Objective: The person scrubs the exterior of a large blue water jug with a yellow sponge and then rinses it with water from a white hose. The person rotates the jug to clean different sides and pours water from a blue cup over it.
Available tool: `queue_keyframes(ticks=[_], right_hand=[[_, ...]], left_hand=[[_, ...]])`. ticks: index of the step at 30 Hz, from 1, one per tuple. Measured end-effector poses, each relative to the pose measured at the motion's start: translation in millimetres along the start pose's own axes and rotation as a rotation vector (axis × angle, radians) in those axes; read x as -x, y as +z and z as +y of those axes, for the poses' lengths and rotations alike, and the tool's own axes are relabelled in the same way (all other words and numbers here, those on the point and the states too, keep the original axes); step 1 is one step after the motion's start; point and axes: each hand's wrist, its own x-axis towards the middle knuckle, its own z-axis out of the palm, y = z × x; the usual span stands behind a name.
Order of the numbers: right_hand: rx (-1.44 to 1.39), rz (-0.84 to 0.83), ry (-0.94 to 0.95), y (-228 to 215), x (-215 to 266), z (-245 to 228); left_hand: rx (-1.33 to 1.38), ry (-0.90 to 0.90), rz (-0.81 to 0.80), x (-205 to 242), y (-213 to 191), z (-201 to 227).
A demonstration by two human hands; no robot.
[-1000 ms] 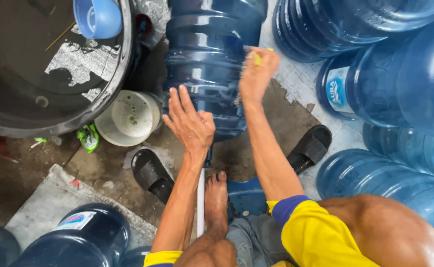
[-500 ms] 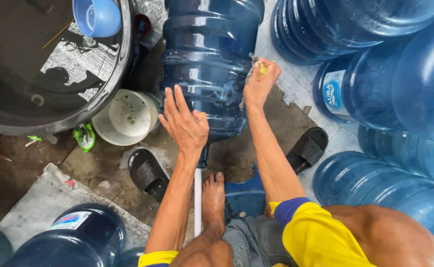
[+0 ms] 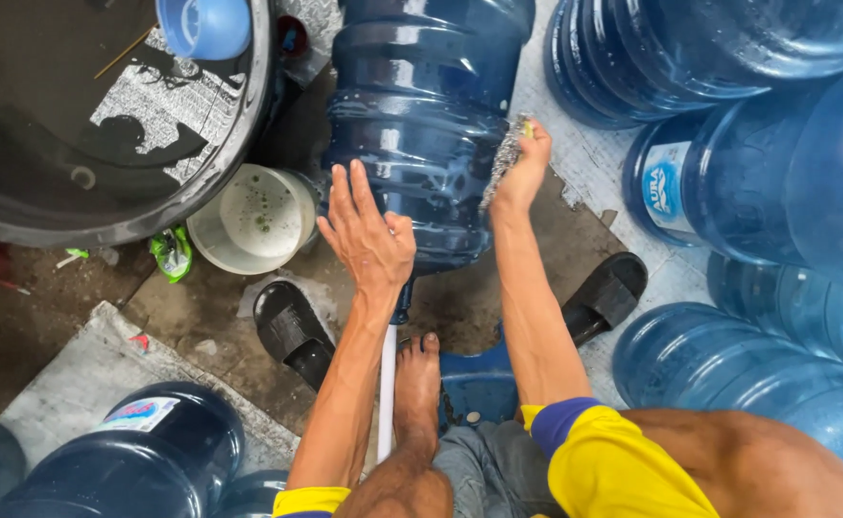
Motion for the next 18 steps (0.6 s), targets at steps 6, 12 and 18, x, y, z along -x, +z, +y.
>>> queue_keyframes(ticks=[6,12,18], right_hand=[[0.012,-0.152,-0.021,11.8,5.1,-47.1],[0.503,-0.478,-0.345,20.3,24.4,-83.2],[0.510,-0.382,-0.277,9.2,26.1,-65.8]], left_hand=[[-0.002,-0.034,0.053,5.3,5.3,6.0],[-0.041,-0.058,-0.067,1.6,-8.9,8.7],[-0.048,-0.057,-0.056,2.7,-5.5,8.6]])
